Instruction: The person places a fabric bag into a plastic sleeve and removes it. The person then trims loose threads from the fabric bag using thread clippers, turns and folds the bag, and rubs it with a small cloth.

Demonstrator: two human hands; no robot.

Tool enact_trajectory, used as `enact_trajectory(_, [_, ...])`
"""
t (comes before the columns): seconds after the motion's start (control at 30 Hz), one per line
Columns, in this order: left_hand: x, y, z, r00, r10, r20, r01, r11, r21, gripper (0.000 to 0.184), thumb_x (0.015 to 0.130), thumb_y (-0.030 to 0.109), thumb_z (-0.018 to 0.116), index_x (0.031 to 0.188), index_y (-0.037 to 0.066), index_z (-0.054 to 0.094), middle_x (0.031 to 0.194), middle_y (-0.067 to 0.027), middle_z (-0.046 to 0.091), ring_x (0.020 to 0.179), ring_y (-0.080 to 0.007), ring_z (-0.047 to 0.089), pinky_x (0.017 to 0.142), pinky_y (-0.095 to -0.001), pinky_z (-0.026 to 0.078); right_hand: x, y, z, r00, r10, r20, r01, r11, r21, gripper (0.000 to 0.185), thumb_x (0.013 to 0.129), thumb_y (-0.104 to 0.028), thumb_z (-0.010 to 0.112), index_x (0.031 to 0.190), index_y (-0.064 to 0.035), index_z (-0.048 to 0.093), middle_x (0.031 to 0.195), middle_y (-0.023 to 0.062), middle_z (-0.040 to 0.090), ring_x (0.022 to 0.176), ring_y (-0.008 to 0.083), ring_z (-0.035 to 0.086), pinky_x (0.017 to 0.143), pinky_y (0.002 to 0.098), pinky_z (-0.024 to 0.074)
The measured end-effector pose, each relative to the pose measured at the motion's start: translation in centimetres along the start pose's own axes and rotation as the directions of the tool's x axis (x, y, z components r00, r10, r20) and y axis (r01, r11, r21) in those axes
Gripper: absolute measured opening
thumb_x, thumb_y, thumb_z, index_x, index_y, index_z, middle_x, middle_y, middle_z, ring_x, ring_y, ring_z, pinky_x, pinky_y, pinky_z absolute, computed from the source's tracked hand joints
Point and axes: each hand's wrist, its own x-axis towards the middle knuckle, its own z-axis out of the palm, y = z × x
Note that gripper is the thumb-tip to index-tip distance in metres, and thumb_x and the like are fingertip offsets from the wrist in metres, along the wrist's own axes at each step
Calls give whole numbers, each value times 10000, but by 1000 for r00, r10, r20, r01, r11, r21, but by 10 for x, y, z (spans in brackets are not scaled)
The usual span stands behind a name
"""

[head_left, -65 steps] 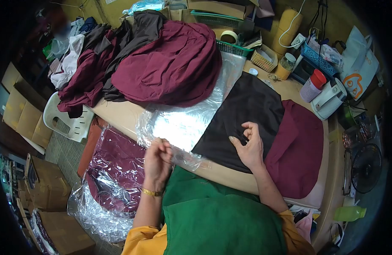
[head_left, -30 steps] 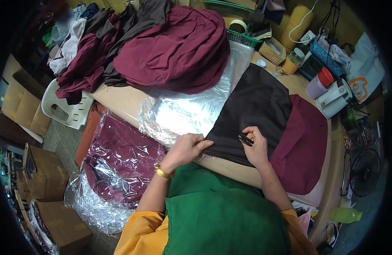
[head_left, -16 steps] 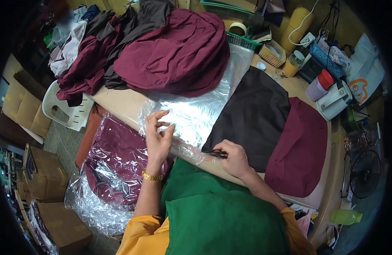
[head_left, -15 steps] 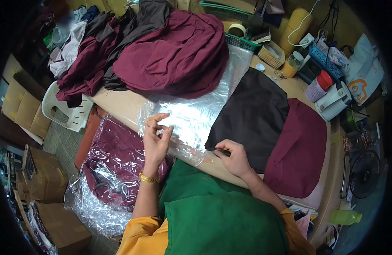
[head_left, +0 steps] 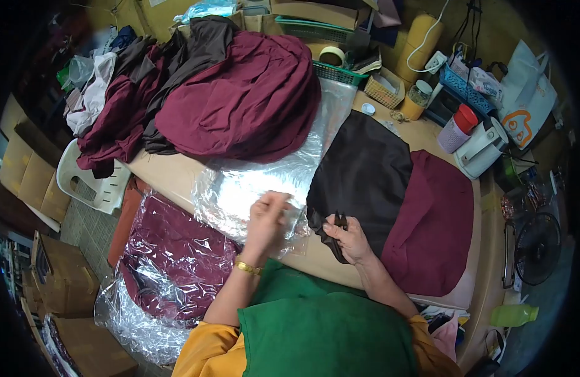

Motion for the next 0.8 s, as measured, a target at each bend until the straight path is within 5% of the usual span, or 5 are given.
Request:
enact_trajectory(0.13, [8, 33, -25, 963, 90, -255, -123, 985, -118, 497, 1036, 361, 510, 596, 171, 380, 505, 110, 327, 444, -1, 263, 405, -205, 199, -4, -20, 6, 984, 159, -80, -136, 960, 244, 208, 955, -92, 621, 755, -112, 567, 652, -88, 458, 561, 5, 402, 488, 206, 277])
enact_trajectory(0.27, [-10, 34, -9, 988, 145, 45, -152, 954, 260, 150, 916, 126, 681, 1017, 21, 646, 757, 51, 518, 530, 2, 370, 475, -174, 336, 0, -10, 2, 989, 149, -21, -140, 964, 224, 224, 947, -109, 641, 742, -121, 553, 650, -88, 449, 552, 3, 378, 485, 208, 274])
enact_trajectory(0.3, [-14, 33, -8, 988, 45, 147, -106, 893, 438, 520, 813, 35, 750, 1298, -4, 564, 967, 13, 536, 605, -2, 431, 545, -170, 388, 0, -8, 3, 995, 100, -21, -95, 981, 168, 211, 942, -125, 653, 753, -103, 562, 651, -84, 458, 559, 9, 389, 492, 211, 289])
enact_trajectory(0.4, [-32, 34, 19, 970, 37, 239, -180, 773, 608, 471, 836, 63, 747, 1280, 50, 590, 1070, 1, 523, 671, -39, 513, 586, -195, 435, -2, -4, 10, 996, -81, -47, 73, 986, -151, 190, 929, -156, 681, 799, -58, 584, 667, -67, 493, 587, 28, 434, 522, 222, 341])
enact_trajectory(0.8, [-45, 15, -57, 995, -97, -27, 100, 936, 337, 52, 911, -26, 647, 935, -71, 659, 815, -101, 704, 704, -112, 675, 648, -231, 577, -11, -5, 34, 955, -249, 163, 293, 693, -659, 101, 864, -83, 717, 931, -18, 678, 829, 96, 674, 707, 186, 663, 650, 309, 508])
